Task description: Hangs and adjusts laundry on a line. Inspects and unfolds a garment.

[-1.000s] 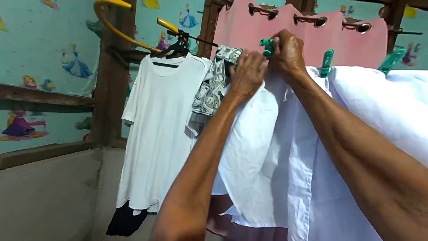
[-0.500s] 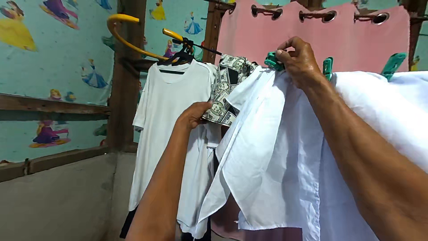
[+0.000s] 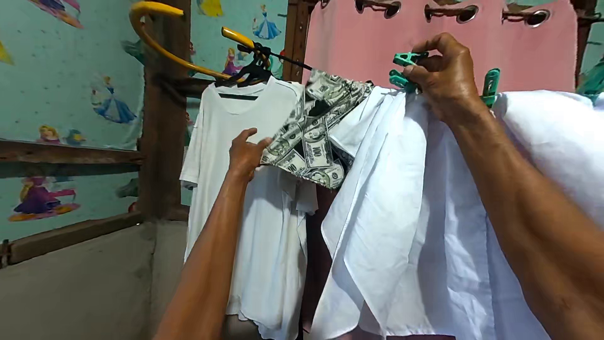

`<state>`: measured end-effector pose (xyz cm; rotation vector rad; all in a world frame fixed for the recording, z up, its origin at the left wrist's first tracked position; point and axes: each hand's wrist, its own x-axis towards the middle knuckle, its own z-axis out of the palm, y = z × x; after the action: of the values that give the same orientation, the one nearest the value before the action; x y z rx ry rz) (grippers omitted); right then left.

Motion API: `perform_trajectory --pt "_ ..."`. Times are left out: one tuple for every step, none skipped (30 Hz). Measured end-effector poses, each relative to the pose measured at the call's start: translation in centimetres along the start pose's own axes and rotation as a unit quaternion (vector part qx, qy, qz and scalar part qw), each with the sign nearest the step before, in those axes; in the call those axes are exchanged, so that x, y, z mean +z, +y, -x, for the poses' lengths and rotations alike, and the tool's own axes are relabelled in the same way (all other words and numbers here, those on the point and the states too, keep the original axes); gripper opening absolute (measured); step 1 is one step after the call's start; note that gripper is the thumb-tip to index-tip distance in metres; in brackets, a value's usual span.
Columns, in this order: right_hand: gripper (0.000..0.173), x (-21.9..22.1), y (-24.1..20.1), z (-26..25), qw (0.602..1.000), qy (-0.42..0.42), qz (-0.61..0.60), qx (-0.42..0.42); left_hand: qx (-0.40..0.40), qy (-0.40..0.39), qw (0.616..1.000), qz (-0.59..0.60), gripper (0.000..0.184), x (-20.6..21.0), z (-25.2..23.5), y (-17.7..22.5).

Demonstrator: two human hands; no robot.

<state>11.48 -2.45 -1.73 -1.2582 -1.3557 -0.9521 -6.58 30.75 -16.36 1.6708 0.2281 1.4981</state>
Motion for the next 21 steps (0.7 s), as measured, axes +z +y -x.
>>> perform_trajectory --pt "0.039 -0.1 0.0 0.0 1.0 0.003 0.009 -0.003 0.028 -0.016 0.999 -0.031 0.051 -0.5 0.3 -0.4" --pt "0.038 -0.2 -0.2 0.0 1.0 0.006 0.012 -0.005 0.066 -0.026 0.996 -0.057 0.044 -1.0 0.7 -0.7" --pt "0.037 -0.2 -0.5 -0.1 1.0 0.008 0.014 -0.009 0.104 -0.026 0.991 -0.078 0.038 -1.7 1.1 -1.1" --pt "0.035 -0.3 -0.7 0.0 1.0 0.005 0.016 -0.014 0.134 -0.011 0.986 -0.1 0.034 -2.6 1.6 -1.4" --pt "0.034 -0.3 -0.7 0.0 1.0 -0.003 0.016 -0.02 0.148 0.019 0.981 -0.123 0.032 -3.5 2.0 -1.9" --pt "0.032 -0.3 -0.8 0.1 0.999 -0.015 0.013 -0.026 0.15 0.051 0.976 -0.147 0.031 -4.6 2.5 -2.5" --pt "0.031 -0.3 -0.8 0.2 0.999 -0.026 0.008 -0.031 0.144 0.085 0.971 -0.171 0.031 -5.7 2.9 -3.1" --pt "0.031 -0.3 -0.9 0.3 0.999 -0.032 0.004 -0.032 0.134 0.116 0.965 -0.194 0.032 -6.8 3.4 -3.9" --pt "0.032 -0.2 -0.9 0.4 0.999 -0.035 0.005 -0.027 0.12 0.146 0.958 -0.213 0.033 -8.1 3.8 -5.1" --pt "0.032 -0.1 -0.7 0.5 0.999 -0.032 0.014 -0.021 0.107 0.176 0.951 -0.231 0.033 -9.6 4.1 -6.8" --pt "0.032 -0.2 -0.3 0.5 0.999 -0.023 0.029 -0.018 0.093 0.206 0.943 -0.243 0.035 -11.8 4.3 -9.2" --pt "0.031 -0.4 0.1 0.3 0.999 -0.012 0.039 -0.018 0.06 0.247 0.939 -0.232 0.038 -14.2 4.6 -11.9" --pt "0.03 -0.7 0.4 0.1 0.999 -0.004 0.041 -0.019 0.011 0.297 0.934 -0.199 0.041 -16.9 5.3 -14.4" --pt "0.029 -0.9 0.4 -0.3 0.999 0.002 0.039 -0.017 -0.039 0.343 0.923 -0.171 0.043 -19.7 6.1 -16.7" --pt "0.027 -0.9 0.4 -0.6 0.999 0.005 0.032 -0.009 -0.072 0.37 0.912 -0.162 0.046 -22.4 7.0 -18.6" --pt "0.025 -0.8 0.3 -0.9 1.0 0.008 0.02 0.002 -0.075 0.383 0.905 -0.168 0.047 -24.8 7.5 -20.5" --pt "0.023 -0.7 0.2 -1.1 1.0 0.012 0.005 0.015 -0.054 0.376 0.911 -0.162 0.046 -26.3 8.1 -20.9" --pt "0.023 -0.5 0.0 -1.2 0.999 0.019 -0.014 0.033 -0.024 0.355 0.924 -0.137 0.045 -26.4 8.7 -19.9" --pt "0.025 -0.4 -0.2 -1.1 0.998 0.025 -0.036 0.051 0.002 0.327 0.94 -0.099 0.043 -25.4 9.1 -18.1" --pt "0.027 -0.5 -0.4 -0.9 0.995 0.029 -0.064 0.068 0.022 0.299 0.952 -0.056 0.038 -23.7 9.4 -15.6" --pt "0.028 -0.7 -0.7 -0.6 0.991 0.037 -0.098 0.08 0.035 0.273 0.961 -0.009 0.027 -21.4 9.5 -12.7"
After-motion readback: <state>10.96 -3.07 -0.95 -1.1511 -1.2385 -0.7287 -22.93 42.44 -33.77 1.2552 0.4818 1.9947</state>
